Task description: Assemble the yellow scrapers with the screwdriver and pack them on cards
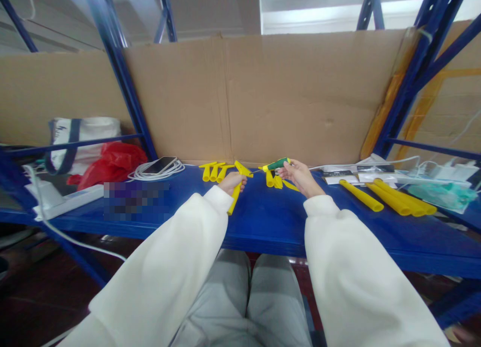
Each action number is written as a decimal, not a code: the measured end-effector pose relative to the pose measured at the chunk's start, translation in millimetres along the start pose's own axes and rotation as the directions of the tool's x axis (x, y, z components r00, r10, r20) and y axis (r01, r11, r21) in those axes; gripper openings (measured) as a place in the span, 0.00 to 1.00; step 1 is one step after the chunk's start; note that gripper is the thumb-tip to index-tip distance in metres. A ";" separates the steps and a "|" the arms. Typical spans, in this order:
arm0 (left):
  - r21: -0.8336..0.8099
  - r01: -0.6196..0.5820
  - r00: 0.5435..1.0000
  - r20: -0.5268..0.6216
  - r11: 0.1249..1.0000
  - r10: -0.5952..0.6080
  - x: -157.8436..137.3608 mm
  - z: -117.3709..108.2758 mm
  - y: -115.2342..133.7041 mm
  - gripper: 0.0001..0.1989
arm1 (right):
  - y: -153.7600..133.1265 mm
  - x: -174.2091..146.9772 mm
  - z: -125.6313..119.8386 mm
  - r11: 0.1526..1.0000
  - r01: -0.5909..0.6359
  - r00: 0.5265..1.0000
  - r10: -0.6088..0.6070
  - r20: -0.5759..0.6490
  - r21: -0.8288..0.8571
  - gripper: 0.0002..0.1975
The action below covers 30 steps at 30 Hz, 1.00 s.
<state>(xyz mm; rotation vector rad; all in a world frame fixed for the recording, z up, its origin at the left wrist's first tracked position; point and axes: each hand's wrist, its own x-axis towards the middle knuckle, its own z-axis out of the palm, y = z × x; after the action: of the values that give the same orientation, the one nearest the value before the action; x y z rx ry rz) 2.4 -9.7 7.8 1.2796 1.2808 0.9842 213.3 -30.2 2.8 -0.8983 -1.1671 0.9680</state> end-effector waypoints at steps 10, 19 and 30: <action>-0.009 -0.018 1.000 0.015 1.000 0.019 4.8 0.2 -3.2 0.12 | -2.0 -4.3 1.0 0.975 -0.103 0.987 0.076 -0.138 -0.198 0.20; 0.013 -0.035 0.999 0.023 0.999 0.034 4.4 1.1 -3.3 0.15 | -2.4 -6.6 5.8 0.933 -0.082 0.968 -0.009 -0.251 -0.351 0.22; 0.047 -0.049 0.999 0.005 0.998 0.049 4.3 1.8 -4.4 0.16 | -2.2 -9.3 8.4 0.965 -0.115 0.956 0.043 -0.290 -0.235 0.20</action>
<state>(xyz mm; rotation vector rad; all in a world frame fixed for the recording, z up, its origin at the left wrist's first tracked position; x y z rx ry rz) 4.0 -6.1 2.7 1.3540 1.2814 0.9904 204.3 -39.1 3.3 -1.2514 -1.0249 0.7347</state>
